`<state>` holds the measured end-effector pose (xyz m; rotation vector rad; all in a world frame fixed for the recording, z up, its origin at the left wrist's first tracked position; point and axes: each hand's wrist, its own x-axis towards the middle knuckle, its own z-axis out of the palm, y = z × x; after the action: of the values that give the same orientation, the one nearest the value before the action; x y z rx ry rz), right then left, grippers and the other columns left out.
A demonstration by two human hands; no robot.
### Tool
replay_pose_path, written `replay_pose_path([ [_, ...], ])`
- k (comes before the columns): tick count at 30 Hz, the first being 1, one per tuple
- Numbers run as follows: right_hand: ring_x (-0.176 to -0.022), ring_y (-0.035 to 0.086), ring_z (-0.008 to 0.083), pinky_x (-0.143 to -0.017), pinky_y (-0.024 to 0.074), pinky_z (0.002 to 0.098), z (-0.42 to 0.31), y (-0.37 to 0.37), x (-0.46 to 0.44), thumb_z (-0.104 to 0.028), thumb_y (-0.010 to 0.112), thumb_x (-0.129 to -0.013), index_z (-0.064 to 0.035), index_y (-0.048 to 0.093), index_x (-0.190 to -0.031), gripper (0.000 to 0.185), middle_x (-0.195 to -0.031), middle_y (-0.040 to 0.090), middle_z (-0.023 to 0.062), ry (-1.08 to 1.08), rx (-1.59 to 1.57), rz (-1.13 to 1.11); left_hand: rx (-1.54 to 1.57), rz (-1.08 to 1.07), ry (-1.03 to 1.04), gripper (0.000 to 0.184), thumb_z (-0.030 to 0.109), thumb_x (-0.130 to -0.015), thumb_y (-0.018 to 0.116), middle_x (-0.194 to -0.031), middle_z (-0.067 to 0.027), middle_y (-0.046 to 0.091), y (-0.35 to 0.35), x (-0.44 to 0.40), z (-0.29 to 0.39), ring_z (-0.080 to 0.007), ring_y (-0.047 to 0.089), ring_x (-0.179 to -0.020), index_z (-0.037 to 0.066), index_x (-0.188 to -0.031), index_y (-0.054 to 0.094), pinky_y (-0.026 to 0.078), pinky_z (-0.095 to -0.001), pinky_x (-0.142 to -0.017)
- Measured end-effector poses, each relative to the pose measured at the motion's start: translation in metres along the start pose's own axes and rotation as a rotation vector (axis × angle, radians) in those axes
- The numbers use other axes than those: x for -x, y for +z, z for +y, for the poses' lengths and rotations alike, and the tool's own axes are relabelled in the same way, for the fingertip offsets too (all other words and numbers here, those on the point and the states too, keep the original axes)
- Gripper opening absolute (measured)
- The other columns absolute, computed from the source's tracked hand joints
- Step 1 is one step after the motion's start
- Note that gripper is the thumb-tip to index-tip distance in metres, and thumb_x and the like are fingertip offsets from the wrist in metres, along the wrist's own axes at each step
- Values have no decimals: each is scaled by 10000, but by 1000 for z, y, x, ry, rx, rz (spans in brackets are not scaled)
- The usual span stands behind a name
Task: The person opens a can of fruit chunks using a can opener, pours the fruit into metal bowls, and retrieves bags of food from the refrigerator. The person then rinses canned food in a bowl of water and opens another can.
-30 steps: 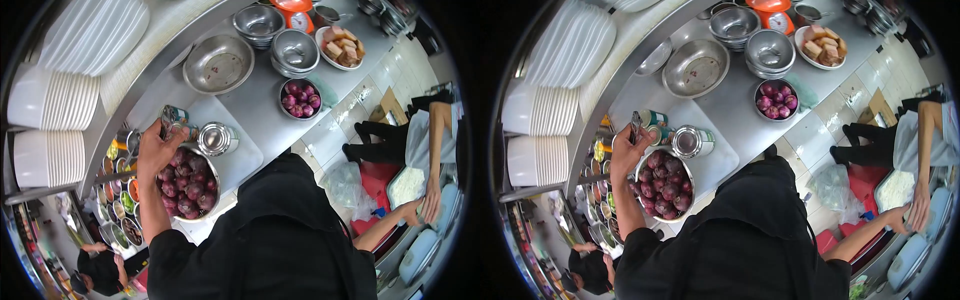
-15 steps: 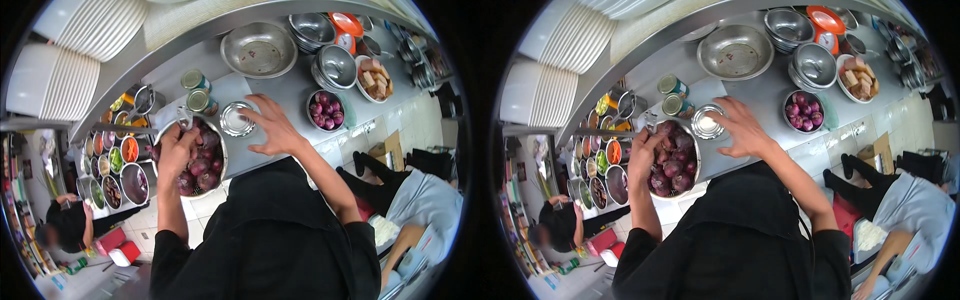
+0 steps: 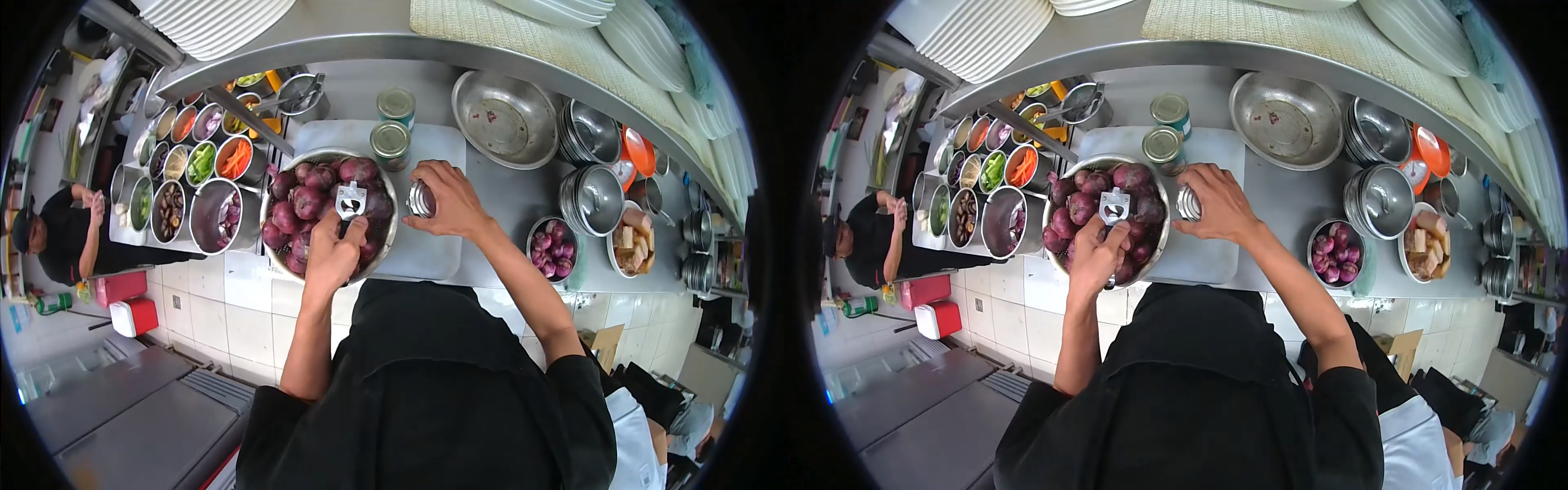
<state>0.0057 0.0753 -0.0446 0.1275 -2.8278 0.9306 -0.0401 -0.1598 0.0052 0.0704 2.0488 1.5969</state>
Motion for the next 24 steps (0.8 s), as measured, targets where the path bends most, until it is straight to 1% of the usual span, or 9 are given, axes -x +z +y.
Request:
replay_pose_path([
  [7,-1133,528,318,-918,423,452,9,11,4,-392,802,-641,-108,571,-1122,604,-1246,532,101,-49,13,102,151,35,75,102,117,-956,566,-688,-6,560,5,-8,27,-47,449,-499,26,-912,582,324,-227,-424],
  [9,-1111,532,325,-911,424,454,19,21,5,-417,790,-649,-110,569,-1114,600,-1240,531,114,-108,-21,168,-175,109,189,156,136,-937,593,-739,-24,594,11,5,56,-89,496,-611,-9,-887,617,389,-255,-544],
  [10,-1102,533,328,-908,423,456,24,26,5,-428,778,-657,-110,567,-1110,592,-1228,532,121,-125,-35,184,-296,83,376,170,129,-927,598,-791,-47,618,2,-2,47,-136,537,-717,-35,-958,630,441,-284,-659],
  [11,-1092,534,331,-906,423,459,25,28,7,-439,767,-666,-109,565,-1105,586,-1217,532,127,-136,-43,200,-302,49,361,175,96,-917,599,-833,-67,629,6,8,67,-161,556,-789,-51,-1005,629,459,-300,-750],
  [12,-1101,527,332,-911,420,465,23,23,7,-445,751,-677,-104,559,-1106,581,-1204,524,137,-158,-19,204,-382,37,454,171,67,-908,606,-859,-74,630,6,11,82,-151,555,-794,-53,-1028,630,464,-285,-766],
  [13,-1106,519,328,-921,414,461,20,21,7,-433,749,-676,-101,555,-1107,578,-1204,517,136,-126,-6,187,-239,-12,369,161,50,-905,609,-860,-71,617,8,15,96,-157,554,-804,-57,-1025,626,460,-285,-772],
  [17,-1102,495,306,-931,390,442,16,19,13,-387,744,-672,-96,546,-1077,537,-1166,518,124,-125,-49,233,-674,69,811,228,38,-902,592,-925,-189,613,30,6,149,-313,608,-853,-79,-1096,615,472,-350,-794],
  [20,-1087,487,293,-921,380,434,17,13,10,-361,749,-661,-101,543,-1048,510,-1114,527,109,-157,-64,275,-726,126,1161,260,19,-883,598,-938,-195,621,57,-1,174,-340,607,-858,-55,-1131,627,471,-365,-797],
  [24,-1059,490,282,-897,386,429,15,18,8,-337,756,-643,-106,550,-1015,484,-1046,532,80,-165,-69,286,-858,179,1362,266,-6,-859,607,-1007,-143,652,79,-23,216,-331,590,-872,24,-1113,680,474,-377,-804],
])
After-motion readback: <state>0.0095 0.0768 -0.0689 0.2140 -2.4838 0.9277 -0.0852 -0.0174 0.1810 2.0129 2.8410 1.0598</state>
